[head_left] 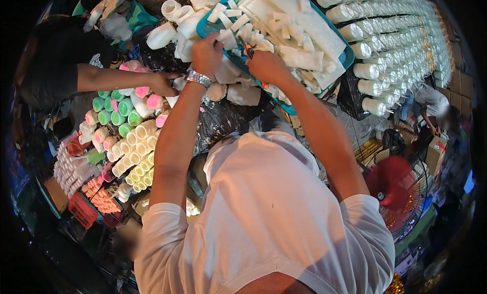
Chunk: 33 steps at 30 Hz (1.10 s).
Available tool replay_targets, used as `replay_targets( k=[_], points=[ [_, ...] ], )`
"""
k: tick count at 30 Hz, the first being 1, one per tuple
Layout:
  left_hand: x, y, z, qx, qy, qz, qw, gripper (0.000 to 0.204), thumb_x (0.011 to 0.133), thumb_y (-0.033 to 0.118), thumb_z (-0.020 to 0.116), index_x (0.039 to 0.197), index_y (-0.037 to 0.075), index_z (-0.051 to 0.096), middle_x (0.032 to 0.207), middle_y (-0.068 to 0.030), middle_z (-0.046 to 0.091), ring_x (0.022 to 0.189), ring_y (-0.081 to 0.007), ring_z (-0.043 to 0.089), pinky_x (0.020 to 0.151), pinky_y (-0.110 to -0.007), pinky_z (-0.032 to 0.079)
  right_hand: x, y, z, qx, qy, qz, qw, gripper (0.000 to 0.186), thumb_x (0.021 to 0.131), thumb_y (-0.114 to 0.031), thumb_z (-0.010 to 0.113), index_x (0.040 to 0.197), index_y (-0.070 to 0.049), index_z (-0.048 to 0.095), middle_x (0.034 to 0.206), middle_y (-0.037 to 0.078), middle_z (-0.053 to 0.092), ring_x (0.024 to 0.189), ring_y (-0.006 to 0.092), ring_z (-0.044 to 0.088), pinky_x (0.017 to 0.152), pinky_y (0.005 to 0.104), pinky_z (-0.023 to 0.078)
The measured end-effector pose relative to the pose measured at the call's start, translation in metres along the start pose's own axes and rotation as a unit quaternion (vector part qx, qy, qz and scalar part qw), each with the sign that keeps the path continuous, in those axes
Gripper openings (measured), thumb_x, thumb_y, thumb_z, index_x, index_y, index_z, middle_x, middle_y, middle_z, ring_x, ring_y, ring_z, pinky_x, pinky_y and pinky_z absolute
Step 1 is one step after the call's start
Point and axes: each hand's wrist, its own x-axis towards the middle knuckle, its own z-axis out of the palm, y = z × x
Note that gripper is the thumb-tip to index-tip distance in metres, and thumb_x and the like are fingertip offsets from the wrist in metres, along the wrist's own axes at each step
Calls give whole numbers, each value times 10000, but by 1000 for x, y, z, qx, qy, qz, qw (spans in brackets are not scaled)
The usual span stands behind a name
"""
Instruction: The person uses a knife to cut white sheet-like material into strips on a teal tray. The person repeatedly picks up sheets, cuts them, and places the resulting strips into the tray.
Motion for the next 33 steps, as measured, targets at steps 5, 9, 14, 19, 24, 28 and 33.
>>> replay_targets(
  k=[5,9,14,19,24,28,33],
  points=[
    [-13,18,8,17,11,49,999,190,877,75,667,1053,8,689,867,-236,709,807,-417,691,709,-502,550,-27,-19,15,-40,161,-44,985,335,1003,-317,571,945,13,586,790,214,708,690,394,712,627,502,562],
    [-12,18,8,10,11,51,999,176,880,56,650,1044,7,689,858,-228,711,796,-412,692,711,-502,553,-25,-23,16,-25,195,-73,978,309,1004,-288,570,939,15,581,729,185,693,629,374,703,571,491,553],
    [-14,12,11,1,22,58,998,199,878,62,660,1068,14,696,849,-231,708,774,-400,696,685,-485,550,-18,-20,20,-30,178,-79,980,253,962,-236,607,899,9,602,761,161,701,637,357,713,564,476,566],
    [-17,14,12,5,28,47,998,235,892,82,677,1109,0,707,816,-235,711,737,-389,709,653,-442,560,-5,-10,41,-95,107,-40,989,230,872,-172,647,974,34,657,897,150,740,742,334,748,597,432,588],
    [-20,-2,14,-16,28,5,999,277,916,93,687,1144,-63,691,803,-205,745,721,-268,761,651,-353,588,0,-16,23,-148,1,-46,988,245,870,-185,635,1012,-15,740,1002,147,757,897,323,755,712,441,599],
    [-14,-12,13,-71,37,-36,996,284,929,104,695,1149,-76,687,824,-170,765,739,-195,769,654,-316,592,14,-5,12,-52,-92,20,994,242,891,-224,629,1007,-61,766,1051,150,757,988,346,735,779,465,587],
    [1,-13,-7,-65,-35,-29,997,302,941,150,709,1153,-64,689,798,-160,763,726,-187,765,638,-303,589,-2,-4,4,-18,-18,6,1000,309,953,-300,595,1004,-19,713,926,190,745,899,359,739,733,476,579]
  ],
)
